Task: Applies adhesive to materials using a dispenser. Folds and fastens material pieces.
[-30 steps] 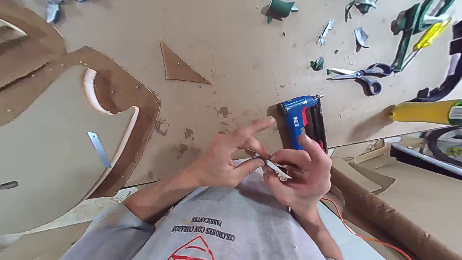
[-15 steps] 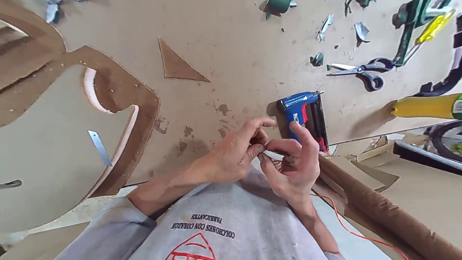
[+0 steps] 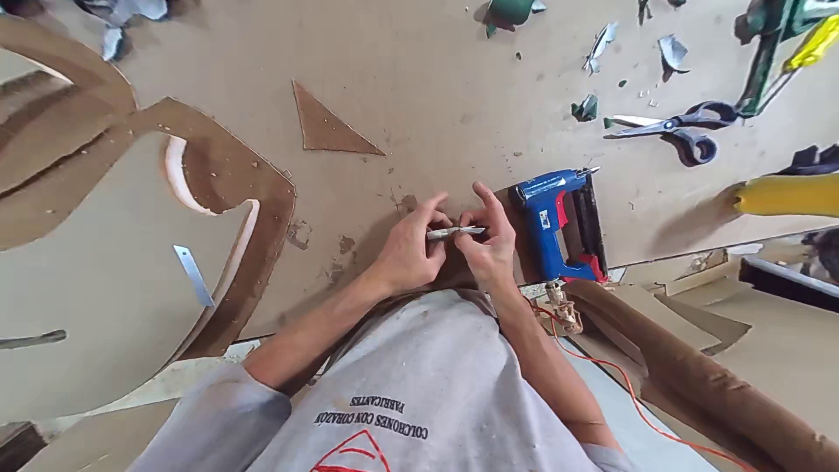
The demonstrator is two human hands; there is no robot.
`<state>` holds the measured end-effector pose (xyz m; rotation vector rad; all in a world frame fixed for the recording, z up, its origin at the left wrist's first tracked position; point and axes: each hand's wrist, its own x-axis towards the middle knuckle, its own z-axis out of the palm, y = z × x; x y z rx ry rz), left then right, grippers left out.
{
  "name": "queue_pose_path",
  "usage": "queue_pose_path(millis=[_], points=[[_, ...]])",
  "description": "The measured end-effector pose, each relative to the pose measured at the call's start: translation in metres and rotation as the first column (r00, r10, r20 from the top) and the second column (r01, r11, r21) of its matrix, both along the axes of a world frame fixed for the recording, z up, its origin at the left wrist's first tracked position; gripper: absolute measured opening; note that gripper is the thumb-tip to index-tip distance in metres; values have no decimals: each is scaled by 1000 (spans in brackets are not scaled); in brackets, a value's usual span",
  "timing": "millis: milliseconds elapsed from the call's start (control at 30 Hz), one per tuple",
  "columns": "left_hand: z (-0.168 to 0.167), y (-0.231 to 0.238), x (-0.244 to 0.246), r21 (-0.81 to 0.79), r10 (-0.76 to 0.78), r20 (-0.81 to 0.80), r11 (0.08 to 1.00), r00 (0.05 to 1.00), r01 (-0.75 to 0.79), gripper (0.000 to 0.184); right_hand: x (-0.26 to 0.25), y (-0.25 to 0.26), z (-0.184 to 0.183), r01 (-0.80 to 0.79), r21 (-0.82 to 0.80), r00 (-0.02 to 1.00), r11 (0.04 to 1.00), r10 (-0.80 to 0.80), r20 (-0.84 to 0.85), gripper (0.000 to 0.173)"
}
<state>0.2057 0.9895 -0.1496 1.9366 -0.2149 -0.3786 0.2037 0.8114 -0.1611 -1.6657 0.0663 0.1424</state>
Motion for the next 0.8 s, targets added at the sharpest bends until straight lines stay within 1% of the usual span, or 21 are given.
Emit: queue_pose_path(millis=[33,67,167,233,300,367,433,500,567,667,733,800], points=[[-2,-3,-4,39,8,45,999,999,-10,65,0,0,0,1,9,1000,1000,-1,-4,75],[-5,-6,-7,56,42,103,997,994,-48,59,-1,0,0,2,19,1000,1000,-2,-5,75],[-11,-17,-9,49,144,321,984,936,-169,45,1,-1,5,5,1,999,1000,-5,-34,73],[-14,-20,-10,76,140,405,980,904,-185,41,3,-3,10,-7,-62,995,998,0,-103,70],[-21,-21,-10,118,106,426,978,899,-171,39,7,-6,10,-58,-175,983,983,26,-180,68],[-29,-21,-9,149,77,411,977,909,-150,38,12,-9,10,-146,-342,971,928,67,-231,63],[-33,-23,-8,172,68,406,974,911,-149,37,16,-8,15,-221,-515,963,828,100,-252,61],[-32,-24,-8,192,66,396,969,916,-153,37,20,-5,23,-259,-625,957,736,110,-267,61],[-30,-24,-7,208,65,375,966,925,-152,38,25,-6,26,-282,-646,947,710,96,-308,62],[-26,-21,-4,244,18,352,964,936,-110,44,33,-10,27,-319,-572,910,756,75,-407,63],[-27,-16,-2,221,-31,428,973,903,-71,43,38,-13,28,-338,-531,887,777,75,-456,63],[-32,-10,-2,196,-78,559,980,825,-40,33,39,-13,30,-356,-531,875,769,76,-477,62]])
